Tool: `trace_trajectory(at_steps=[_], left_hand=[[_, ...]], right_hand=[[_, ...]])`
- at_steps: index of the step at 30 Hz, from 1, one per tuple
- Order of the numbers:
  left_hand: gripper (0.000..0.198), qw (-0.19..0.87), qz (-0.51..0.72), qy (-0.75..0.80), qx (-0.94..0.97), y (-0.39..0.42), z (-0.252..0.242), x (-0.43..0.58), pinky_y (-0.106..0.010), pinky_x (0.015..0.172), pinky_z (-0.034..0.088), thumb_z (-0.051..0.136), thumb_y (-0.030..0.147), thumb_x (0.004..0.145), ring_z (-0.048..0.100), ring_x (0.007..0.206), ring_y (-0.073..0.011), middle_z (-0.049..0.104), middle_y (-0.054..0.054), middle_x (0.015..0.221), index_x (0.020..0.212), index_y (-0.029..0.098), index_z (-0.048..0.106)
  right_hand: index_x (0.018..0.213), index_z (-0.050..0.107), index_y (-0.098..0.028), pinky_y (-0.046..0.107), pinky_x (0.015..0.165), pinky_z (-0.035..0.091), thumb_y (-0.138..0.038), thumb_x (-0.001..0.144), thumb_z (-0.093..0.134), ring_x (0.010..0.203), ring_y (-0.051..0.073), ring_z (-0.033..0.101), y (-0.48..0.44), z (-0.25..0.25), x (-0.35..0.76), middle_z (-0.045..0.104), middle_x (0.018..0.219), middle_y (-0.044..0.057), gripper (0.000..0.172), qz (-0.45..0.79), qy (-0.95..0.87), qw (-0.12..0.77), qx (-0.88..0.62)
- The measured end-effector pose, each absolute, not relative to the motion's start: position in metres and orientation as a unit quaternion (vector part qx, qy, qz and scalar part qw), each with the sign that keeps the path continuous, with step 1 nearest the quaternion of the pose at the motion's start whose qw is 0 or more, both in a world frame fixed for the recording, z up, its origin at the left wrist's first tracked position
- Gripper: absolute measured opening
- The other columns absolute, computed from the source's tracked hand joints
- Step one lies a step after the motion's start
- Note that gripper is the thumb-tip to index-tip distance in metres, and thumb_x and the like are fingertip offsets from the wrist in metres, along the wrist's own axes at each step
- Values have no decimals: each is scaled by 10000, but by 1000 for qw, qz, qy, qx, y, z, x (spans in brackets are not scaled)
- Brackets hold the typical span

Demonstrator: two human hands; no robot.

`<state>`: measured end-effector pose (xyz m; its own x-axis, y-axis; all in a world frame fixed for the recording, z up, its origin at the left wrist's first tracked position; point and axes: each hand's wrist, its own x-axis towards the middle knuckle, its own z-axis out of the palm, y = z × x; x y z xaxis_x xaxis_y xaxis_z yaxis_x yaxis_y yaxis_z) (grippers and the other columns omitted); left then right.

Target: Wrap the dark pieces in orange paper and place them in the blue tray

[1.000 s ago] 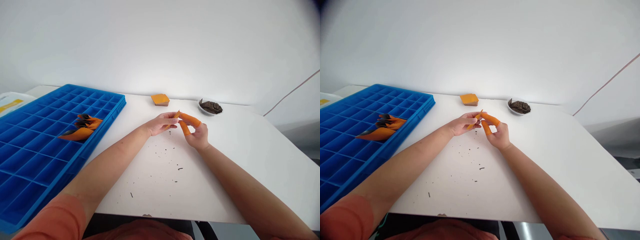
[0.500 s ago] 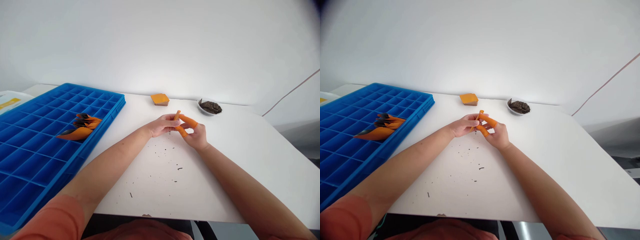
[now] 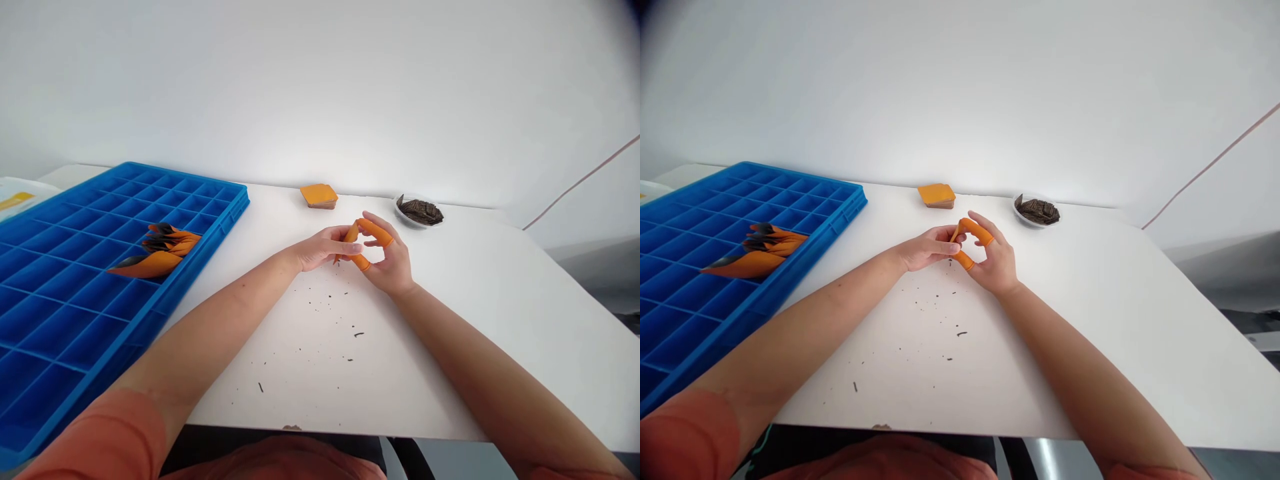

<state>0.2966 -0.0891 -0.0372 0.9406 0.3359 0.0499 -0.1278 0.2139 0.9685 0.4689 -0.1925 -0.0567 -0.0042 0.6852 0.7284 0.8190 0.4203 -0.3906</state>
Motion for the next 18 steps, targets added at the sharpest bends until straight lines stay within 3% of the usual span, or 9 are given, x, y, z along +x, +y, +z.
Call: trace_trajectory(at_steps=[3,8,12,18], left_hand=[[402,768,142,86,618,-87,-39,297,-303,746,367,854,456,758,463,810,-121,451,19,899,987,227,616],[405,767,127,74,624,-87,-42,297,-311,771,383,856,452,755,454,808,-111,479,8,981,899,203,571],[377,786,131,63,601,-87,-40,297,-299,810,404,852,436,765,452,862,-114,456,8,1001,934,208,604],[363,797,75,40,597,-85,-42,296,-318,926,440,854,413,772,480,981,-138,476,-1,1015,1022,225,672]], right_hand=[[1469,527,-361,437,800,682,-342,879,754,1163,281,704,-191,-59,471,592,1507,84,633,-92,-704,459,-534],[1400,589,-358,498,887,660,-333,904,723,1148,288,706,-188,-63,476,625,1459,82,514,-129,-711,458,-518],[1388,601,-349,486,888,661,-307,915,715,1136,281,719,-187,-63,477,656,1424,83,488,-142,-711,471,-503],[1212,701,-318,449,847,656,-273,896,751,1001,252,749,-187,-60,475,739,1166,68,323,-183,-709,483,-481]])
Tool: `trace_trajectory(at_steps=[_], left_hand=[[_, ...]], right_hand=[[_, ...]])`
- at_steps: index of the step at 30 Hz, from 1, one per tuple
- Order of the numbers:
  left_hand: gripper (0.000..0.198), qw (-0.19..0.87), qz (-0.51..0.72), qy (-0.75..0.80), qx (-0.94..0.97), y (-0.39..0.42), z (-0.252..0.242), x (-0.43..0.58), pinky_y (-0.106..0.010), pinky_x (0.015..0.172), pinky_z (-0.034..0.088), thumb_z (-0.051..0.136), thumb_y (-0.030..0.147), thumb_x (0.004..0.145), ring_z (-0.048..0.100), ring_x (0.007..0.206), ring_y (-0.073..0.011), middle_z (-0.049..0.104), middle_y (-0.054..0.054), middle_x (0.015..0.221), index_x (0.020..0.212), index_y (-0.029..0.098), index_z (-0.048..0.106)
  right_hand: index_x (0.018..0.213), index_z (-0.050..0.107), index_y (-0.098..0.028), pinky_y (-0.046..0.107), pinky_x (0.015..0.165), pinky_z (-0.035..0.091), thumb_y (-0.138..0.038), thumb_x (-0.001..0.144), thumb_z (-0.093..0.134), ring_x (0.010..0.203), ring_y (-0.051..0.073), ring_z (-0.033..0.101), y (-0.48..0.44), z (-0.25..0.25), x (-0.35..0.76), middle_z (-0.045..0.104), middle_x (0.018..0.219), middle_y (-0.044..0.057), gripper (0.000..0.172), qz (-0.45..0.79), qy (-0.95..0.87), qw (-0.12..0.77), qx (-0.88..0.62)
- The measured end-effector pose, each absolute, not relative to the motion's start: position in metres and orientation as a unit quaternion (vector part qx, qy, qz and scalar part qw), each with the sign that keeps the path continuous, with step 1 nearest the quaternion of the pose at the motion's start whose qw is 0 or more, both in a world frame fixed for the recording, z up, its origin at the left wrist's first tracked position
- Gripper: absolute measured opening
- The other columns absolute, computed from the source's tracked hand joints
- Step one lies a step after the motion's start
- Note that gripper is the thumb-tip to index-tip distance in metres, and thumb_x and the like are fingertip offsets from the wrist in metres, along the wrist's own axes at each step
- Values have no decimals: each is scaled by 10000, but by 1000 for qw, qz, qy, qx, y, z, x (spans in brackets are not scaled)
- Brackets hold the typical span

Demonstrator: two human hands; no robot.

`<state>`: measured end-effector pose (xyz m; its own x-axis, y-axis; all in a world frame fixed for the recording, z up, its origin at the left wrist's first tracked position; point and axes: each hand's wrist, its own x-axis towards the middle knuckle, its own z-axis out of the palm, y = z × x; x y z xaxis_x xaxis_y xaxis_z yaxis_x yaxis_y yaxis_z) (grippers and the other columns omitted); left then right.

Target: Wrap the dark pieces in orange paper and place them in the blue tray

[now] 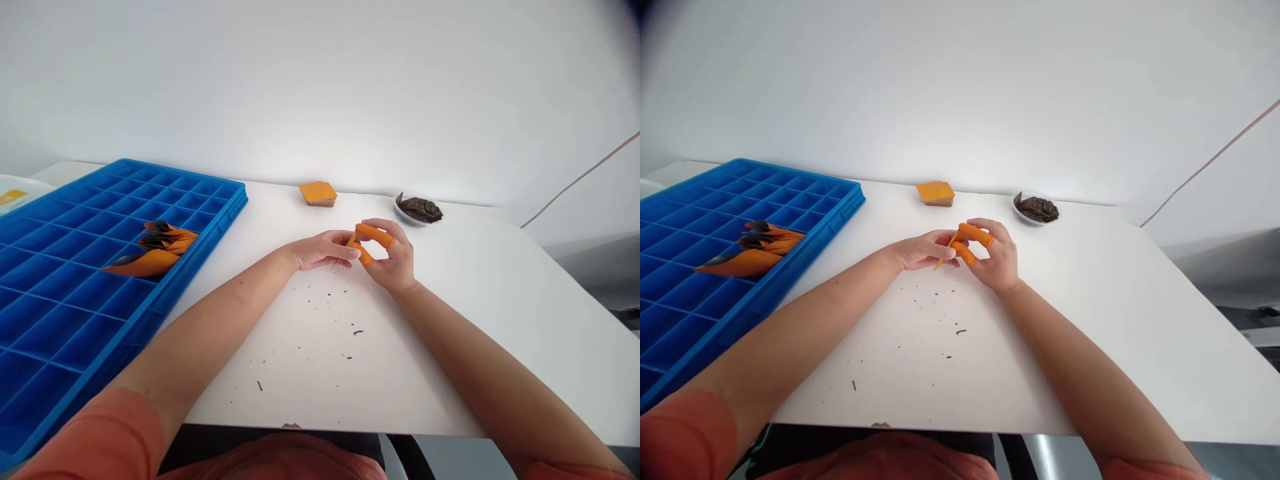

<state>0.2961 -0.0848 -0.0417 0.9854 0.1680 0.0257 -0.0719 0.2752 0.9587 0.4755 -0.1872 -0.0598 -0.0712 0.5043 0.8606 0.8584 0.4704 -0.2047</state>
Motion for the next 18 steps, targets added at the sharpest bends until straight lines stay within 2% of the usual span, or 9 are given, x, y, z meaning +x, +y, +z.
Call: trace_trajectory(at_steps=[8,11,14,18], left_hand=[[366,800,68,49,595,-86,-41,296,-304,889,439,862,432,755,469,918,-121,484,9,965,999,222,688],[358,801,65,51,593,-86,-42,296,-313,899,444,865,435,745,488,931,-126,512,4,976,971,219,690],[411,790,65,57,607,-85,-43,296,-339,936,443,854,446,739,506,978,-148,558,-8,1043,1068,250,706],[425,787,65,52,611,-84,-44,296,-331,926,446,845,464,744,500,975,-146,568,-12,1079,1091,256,715]], right_hand=[[1114,727,-318,405,809,645,-236,885,774,855,190,747,-186,-60,477,746,1155,36,248,-194,-703,499,-468],[1091,731,-320,400,826,646,-240,890,769,927,204,755,-186,-60,476,748,1168,36,220,-181,-709,503,-461],[1166,709,-323,412,851,650,-247,891,768,1009,228,752,-186,-60,475,754,1196,47,291,-190,-712,496,-460],[1161,708,-309,398,821,655,-246,894,769,926,209,763,-187,-57,473,769,1184,45,281,-199,-714,494,-455]])
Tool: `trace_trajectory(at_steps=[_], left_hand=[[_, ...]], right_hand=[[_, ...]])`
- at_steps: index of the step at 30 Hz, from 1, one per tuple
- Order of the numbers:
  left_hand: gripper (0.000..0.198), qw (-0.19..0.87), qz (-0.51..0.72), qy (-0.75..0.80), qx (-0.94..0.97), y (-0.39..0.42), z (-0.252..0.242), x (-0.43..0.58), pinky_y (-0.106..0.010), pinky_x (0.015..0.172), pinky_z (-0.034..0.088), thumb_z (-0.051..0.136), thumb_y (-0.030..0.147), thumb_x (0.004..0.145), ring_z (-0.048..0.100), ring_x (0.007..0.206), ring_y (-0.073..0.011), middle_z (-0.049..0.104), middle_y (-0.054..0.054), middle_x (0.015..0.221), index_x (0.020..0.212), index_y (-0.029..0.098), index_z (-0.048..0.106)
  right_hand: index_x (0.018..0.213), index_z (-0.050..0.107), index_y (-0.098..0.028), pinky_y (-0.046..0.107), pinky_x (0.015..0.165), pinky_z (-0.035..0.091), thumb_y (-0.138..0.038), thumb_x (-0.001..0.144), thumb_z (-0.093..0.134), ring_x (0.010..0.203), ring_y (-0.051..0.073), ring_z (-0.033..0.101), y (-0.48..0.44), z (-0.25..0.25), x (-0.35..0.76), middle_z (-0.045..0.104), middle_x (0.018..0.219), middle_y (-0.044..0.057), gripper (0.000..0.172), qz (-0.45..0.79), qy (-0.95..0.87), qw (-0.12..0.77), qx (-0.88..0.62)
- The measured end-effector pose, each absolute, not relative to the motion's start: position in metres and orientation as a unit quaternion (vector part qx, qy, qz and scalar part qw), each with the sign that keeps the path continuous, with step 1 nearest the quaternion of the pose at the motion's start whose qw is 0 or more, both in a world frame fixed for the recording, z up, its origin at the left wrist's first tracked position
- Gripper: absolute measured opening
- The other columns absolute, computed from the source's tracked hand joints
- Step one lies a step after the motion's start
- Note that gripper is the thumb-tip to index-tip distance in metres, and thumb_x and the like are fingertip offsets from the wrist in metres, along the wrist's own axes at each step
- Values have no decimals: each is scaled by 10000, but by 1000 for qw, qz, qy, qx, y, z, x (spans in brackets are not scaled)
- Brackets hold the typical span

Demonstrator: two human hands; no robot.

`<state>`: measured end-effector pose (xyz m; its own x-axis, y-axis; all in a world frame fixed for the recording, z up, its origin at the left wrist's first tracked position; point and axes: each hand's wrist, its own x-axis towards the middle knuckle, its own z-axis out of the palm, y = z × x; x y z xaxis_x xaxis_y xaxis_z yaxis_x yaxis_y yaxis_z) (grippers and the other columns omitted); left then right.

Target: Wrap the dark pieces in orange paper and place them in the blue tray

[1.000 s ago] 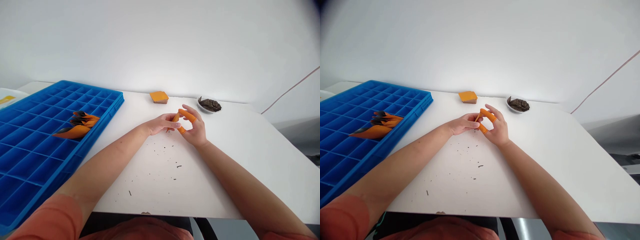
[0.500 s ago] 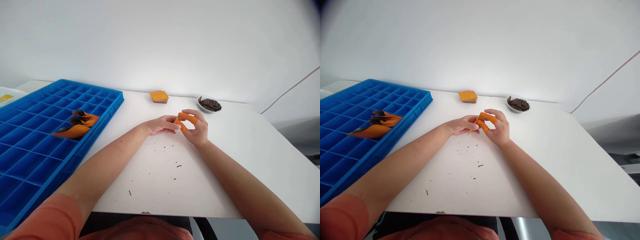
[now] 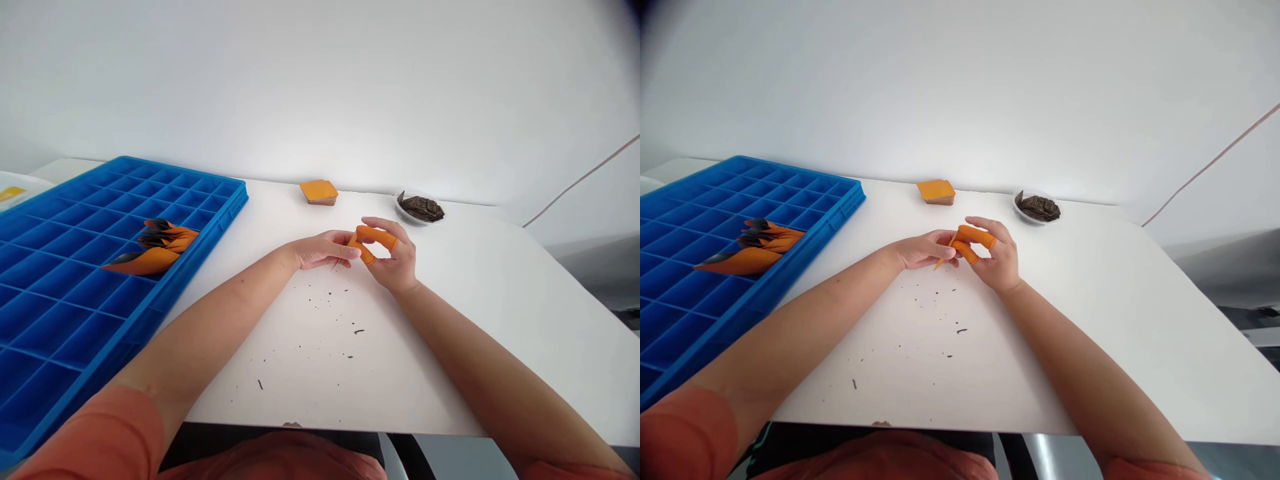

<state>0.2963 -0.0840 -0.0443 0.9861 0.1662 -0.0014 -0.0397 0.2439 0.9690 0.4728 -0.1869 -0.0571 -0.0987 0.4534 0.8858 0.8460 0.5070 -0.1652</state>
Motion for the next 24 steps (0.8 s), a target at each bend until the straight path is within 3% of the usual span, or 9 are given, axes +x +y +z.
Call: trace_trajectory(at_steps=[4,8,11,24], left_hand=[[389,794,64,41,604,-83,-46,296,-289,836,429,846,456,768,459,892,-121,502,6,981,1066,243,717],[354,803,63,42,591,-83,-48,296,-286,759,390,850,444,770,415,820,-114,459,18,922,986,216,686],[370,809,64,49,583,-83,-48,296,-292,763,387,871,428,747,421,831,-117,471,13,937,961,204,668],[353,820,44,41,570,-82,-50,297,-298,833,417,879,403,747,452,860,-117,481,19,939,1004,231,707]], right_hand=[[1135,726,-302,401,778,655,-201,893,758,855,204,770,-188,-54,470,797,1114,36,265,-211,-711,503,-443],[1136,756,-331,452,798,676,-192,905,727,932,244,790,-188,-54,470,818,1073,11,272,-204,-703,507,-456],[1129,776,-356,464,816,694,-192,905,724,983,253,797,-188,-57,471,820,1089,-14,283,-196,-698,512,-461],[1041,794,-325,382,763,701,-163,888,741,893,226,814,-191,-53,468,833,1017,-20,230,-183,-700,510,-465]])
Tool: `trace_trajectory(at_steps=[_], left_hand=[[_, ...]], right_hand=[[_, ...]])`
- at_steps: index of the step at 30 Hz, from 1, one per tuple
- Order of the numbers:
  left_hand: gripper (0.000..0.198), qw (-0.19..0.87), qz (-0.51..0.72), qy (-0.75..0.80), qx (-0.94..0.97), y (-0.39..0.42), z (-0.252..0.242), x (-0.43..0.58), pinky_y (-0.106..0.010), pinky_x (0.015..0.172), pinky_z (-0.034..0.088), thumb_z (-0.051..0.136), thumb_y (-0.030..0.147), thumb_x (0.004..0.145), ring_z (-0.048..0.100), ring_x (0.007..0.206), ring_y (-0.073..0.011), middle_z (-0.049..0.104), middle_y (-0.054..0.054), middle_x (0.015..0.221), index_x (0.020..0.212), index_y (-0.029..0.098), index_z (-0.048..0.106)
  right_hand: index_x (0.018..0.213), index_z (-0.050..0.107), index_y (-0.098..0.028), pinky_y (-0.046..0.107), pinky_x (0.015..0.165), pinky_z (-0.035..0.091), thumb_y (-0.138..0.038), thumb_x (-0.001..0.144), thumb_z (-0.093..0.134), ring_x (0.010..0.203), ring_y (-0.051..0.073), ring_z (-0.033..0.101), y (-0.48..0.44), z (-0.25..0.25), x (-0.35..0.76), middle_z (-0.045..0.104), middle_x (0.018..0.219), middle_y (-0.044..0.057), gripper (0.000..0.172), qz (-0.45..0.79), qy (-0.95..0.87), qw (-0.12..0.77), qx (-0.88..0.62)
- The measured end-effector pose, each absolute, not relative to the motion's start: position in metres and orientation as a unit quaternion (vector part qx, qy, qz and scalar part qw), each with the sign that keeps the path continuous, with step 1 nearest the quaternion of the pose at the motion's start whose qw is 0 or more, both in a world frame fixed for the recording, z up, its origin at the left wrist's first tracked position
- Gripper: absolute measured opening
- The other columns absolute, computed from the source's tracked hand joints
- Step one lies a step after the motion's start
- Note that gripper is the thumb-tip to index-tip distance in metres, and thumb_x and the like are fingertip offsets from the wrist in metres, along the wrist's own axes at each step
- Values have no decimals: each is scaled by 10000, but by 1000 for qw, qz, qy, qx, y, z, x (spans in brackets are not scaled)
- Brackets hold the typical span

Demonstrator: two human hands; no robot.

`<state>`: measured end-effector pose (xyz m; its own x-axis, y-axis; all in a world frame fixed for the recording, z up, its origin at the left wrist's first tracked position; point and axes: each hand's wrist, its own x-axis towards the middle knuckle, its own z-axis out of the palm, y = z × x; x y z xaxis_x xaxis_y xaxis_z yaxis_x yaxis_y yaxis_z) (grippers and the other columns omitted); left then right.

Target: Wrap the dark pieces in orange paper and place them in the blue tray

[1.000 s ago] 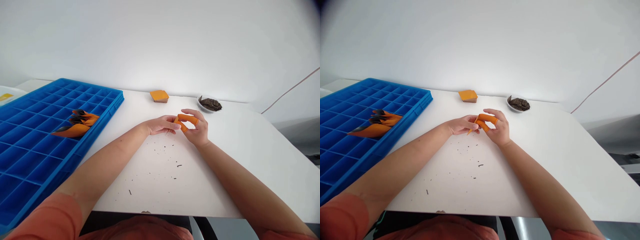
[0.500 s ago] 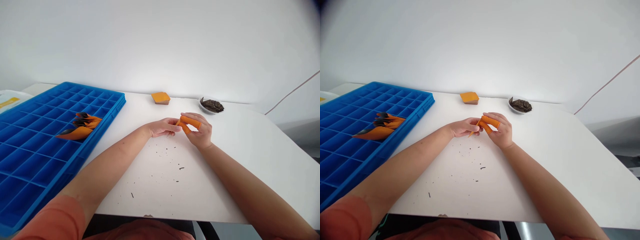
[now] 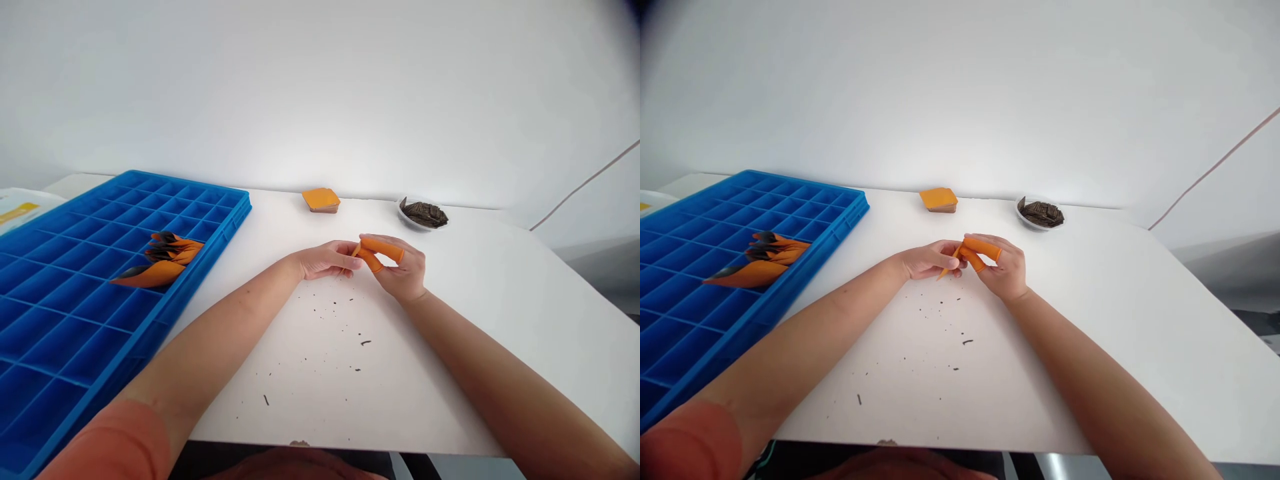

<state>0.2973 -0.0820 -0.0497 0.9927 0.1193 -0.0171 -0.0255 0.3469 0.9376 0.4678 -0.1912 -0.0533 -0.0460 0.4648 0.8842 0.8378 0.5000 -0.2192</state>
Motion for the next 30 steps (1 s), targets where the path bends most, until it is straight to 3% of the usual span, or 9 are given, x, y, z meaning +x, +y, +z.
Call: trace_trajectory(at_steps=[10,15,23,26,30], left_hand=[[414,808,49,57,585,-82,-48,298,-321,824,422,872,434,714,456,891,-143,492,1,968,1039,244,701],[395,808,50,67,584,-82,-49,298,-328,815,414,872,426,709,457,868,-135,500,6,950,981,223,670],[419,790,55,65,607,-80,-51,299,-325,733,389,876,482,716,478,822,-131,495,15,882,908,199,635],[393,785,47,61,615,-81,-51,300,-325,759,407,884,457,699,474,828,-134,505,19,874,908,209,663],[396,784,41,59,616,-80,-52,299,-331,807,410,882,444,690,475,825,-131,538,16,900,932,209,673]], right_hand=[[987,790,-321,393,787,698,-186,878,754,889,230,812,-192,-57,467,829,1019,-22,177,-149,-681,530,-483],[959,748,-291,417,843,685,-212,891,744,977,239,802,-191,-55,467,825,1060,11,104,-134,-696,512,-485],[1014,662,-272,447,880,630,-188,936,663,1056,231,739,-189,-51,468,773,1167,61,115,-110,-739,474,-465],[1042,648,-276,429,827,631,-204,949,631,1072,233,724,-190,-51,468,752,1195,65,119,-88,-749,469,-459],[1081,636,-283,465,892,623,-212,975,579,1103,233,711,-191,-51,468,736,1213,67,140,-59,-759,469,-447]])
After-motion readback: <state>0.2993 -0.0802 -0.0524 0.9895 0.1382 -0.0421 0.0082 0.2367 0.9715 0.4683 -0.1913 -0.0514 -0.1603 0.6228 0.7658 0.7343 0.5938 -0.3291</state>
